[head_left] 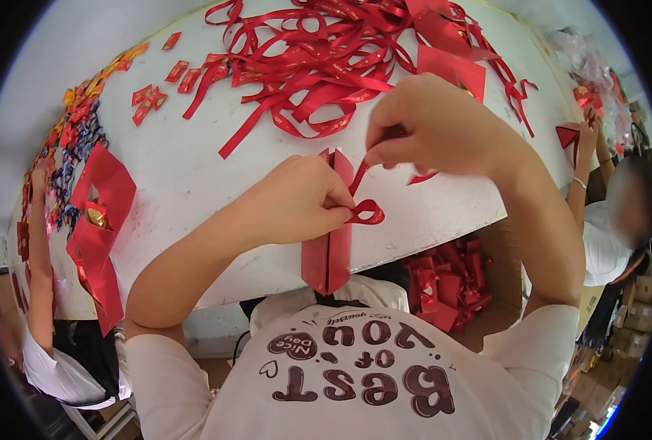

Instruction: The person assembles small red origami-style gift boxes by folding paper, inserting wrapped candies, and tying red ribbons around each box. The finished boxes are placed on the table alongside other completed units.

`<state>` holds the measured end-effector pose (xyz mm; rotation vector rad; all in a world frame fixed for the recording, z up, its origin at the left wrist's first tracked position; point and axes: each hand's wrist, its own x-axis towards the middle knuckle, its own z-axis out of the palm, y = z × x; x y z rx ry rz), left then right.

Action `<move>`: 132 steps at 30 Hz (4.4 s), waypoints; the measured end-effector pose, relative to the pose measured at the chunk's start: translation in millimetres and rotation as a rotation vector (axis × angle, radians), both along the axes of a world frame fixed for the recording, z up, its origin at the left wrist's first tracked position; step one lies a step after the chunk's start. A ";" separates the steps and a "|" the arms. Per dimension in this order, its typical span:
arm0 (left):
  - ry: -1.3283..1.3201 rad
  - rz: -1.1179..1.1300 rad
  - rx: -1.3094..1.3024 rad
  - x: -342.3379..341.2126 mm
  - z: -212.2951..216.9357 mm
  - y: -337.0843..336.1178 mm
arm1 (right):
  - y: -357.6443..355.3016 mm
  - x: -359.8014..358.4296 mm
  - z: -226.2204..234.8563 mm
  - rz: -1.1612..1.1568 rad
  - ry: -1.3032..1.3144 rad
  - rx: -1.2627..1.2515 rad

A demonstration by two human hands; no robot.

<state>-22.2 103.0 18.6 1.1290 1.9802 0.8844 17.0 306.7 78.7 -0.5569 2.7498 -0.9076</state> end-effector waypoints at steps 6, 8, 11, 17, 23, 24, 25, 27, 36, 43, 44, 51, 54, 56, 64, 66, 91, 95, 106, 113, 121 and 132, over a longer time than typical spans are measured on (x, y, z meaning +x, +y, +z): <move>-0.642 0.343 0.034 -2.4 -4.0 -2.8 | -62.7 82.7 -29.8 -0.060 0.647 0.458; -0.655 0.299 0.131 -3.2 -9.1 -5.5 | -64.1 88.7 -62.4 -0.155 0.827 0.407; -0.478 0.204 0.207 -2.5 -13.8 -8.5 | -56.5 93.4 -94.1 -0.192 0.900 0.337; -0.083 0.211 0.230 9.4 -16.0 -9.6 | -46.8 97.7 -91.0 -0.515 0.307 -0.481; 0.254 0.246 0.269 33.7 -25.7 -8.9 | -44.5 83.1 -96.1 -0.518 0.254 -0.739; 0.199 0.286 0.313 37.0 -27.3 -9.8 | -47.2 84.1 -100.2 -0.516 0.299 -0.735; 0.141 0.323 0.357 38.2 -27.8 -12.4 | -52.1 88.0 -104.2 -0.596 0.208 -0.891; -0.208 0.434 0.489 42.7 -30.4 -14.9 | -60.1 93.7 -113.1 -0.711 0.017 -1.182; -0.513 1.000 0.843 46.0 -50.0 -26.7 | -66.6 95.7 -129.9 -0.894 -0.229 -1.676; -0.533 1.047 0.829 55.5 -77.1 -39.7 | -56.1 105.0 -148.1 -1.017 -0.248 -1.666; -0.514 1.045 0.830 56.9 -79.1 -38.8 | -57.8 104.3 -151.0 -0.966 -0.194 -1.712; -0.126 1.005 0.754 33.3 -59.7 -72.6 | -36.9 104.7 -107.0 -0.729 -0.017 -1.057; 0.253 1.130 0.867 22.5 -41.2 -147.9 | -24.7 90.7 -76.3 -0.414 0.586 -0.274; 0.552 1.269 0.662 23.9 -37.8 -206.3 | -33.1 66.4 -68.1 -0.217 0.623 0.241; 0.793 1.364 -0.704 89.6 -59.5 -371.1 | 19.9 165.2 -58.4 -0.256 0.285 0.477; 0.828 1.271 -0.761 100.8 -69.7 -382.5 | 81.1 249.6 -70.7 -0.552 0.000 0.336; 1.123 0.342 -0.007 218.7 -28.3 -195.4 | -213.0 -33.3 -122.3 0.183 0.044 -0.251; 1.132 0.203 0.198 174.8 -36.6 -167.7 | -182.3 -55.2 -116.3 0.213 -0.064 -0.011; 0.825 0.038 -0.292 92.7 -33.2 -84.5 | -55.1 -28.6 -110.6 -0.189 0.252 0.032; 0.767 0.173 -0.187 89.5 -47.8 -87.0 | -68.7 -15.4 -96.3 -0.165 0.287 0.180; 0.832 0.304 -0.076 99.4 -67.1 -74.9 | -84.5 -5.7 -95.3 -0.142 0.395 0.540; 0.873 0.378 -0.072 43.9 -29.2 -72.2 | -75.8 16.9 -80.9 -0.073 0.303 0.082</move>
